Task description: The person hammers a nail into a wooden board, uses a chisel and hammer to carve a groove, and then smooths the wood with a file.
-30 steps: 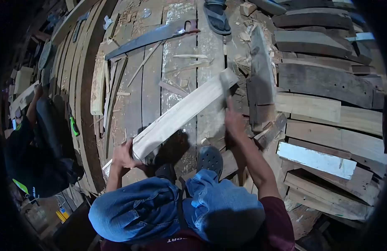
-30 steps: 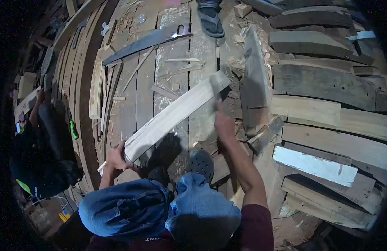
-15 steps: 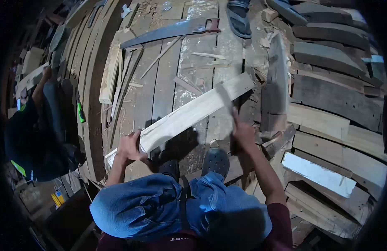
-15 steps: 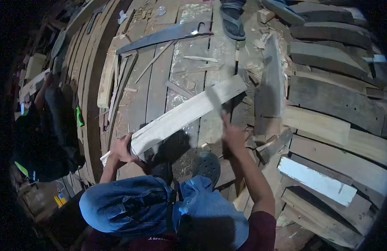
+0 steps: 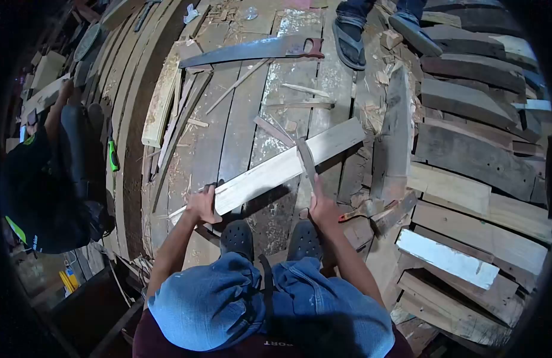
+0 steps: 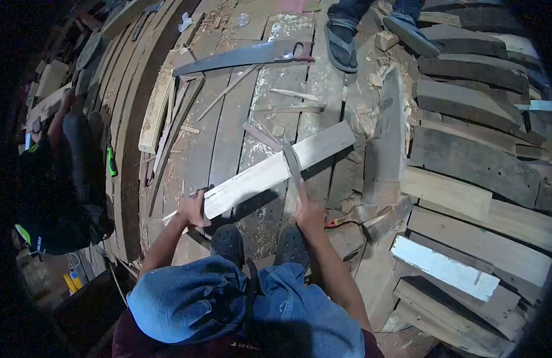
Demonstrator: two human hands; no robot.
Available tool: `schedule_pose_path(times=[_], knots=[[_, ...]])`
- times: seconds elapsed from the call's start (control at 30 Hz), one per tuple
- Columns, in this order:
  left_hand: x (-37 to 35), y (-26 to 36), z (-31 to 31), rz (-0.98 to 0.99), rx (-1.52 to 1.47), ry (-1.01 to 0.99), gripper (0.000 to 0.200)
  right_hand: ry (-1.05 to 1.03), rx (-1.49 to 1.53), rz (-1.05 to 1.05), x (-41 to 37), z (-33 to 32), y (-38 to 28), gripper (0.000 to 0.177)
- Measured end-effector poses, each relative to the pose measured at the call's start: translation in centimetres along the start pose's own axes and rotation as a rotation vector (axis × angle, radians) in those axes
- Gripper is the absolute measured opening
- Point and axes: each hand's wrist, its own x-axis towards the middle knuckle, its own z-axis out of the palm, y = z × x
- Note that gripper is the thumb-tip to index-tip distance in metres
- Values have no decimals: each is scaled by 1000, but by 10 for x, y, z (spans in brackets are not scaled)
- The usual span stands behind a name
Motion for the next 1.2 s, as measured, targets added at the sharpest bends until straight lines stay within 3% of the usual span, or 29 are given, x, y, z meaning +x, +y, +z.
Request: schedule_pose_path(times=[0.03, 0.1, 0.13, 0.23, 0.27, 0.37, 0.4, 0.5, 0.63, 0.73, 0.83, 0.97, 1.1, 1.13, 1.2], knots=[[4, -1, 6, 5, -25, 14, 93, -47, -46, 4, 4, -4, 4, 68], [11, -7, 19, 124, -44, 304, 89, -106, -139, 46, 5, -6, 7, 69], [16, -1, 13, 42, 3, 142, 88, -122, -144, 44, 8, -6, 10, 68], [26, 14, 9, 23, 96, 179, 88, -141, -197, 58, 8, -6, 15, 68], [25, 17, 5, -6, 112, 95, 94, -122, -203, 49, 6, -1, 19, 70], [25, 24, 17, 41, 146, 253, 103, -69, -151, -8, 8, 10, 29, 70], [26, 31, 15, 56, 88, 219, 107, -79, -142, -7, 7, 8, 26, 70], [38, 66, 9, 183, 86, 358, 104, -124, -133, 26, 6, 3, 20, 65], [62, 121, -7, 208, 124, 396, 103, -129, -77, 63, 5, -5, 16, 62], [84, 142, -17, 189, 63, 387, 106, -126, -10, 97, 7, -7, 13, 60], [99, 142, -21, 220, 102, 305, 108, 15, -24, -34, 8, -10, 12, 57], [97, 121, -32, 388, 16, 205, 108, -18, 81, -30, 5, -28, 14, 56], [90, 89, -22, 709, -178, 137, 105, -233, 45, 35, -11, -63, 0, 56], [78, 92, -32, 589, -164, -54, 103, -315, -39, 83, -17, -69, -6, 55], [74, 85, -22, 616, -157, 13, 102, -341, -26, 84, -28, -66, -6, 55]])
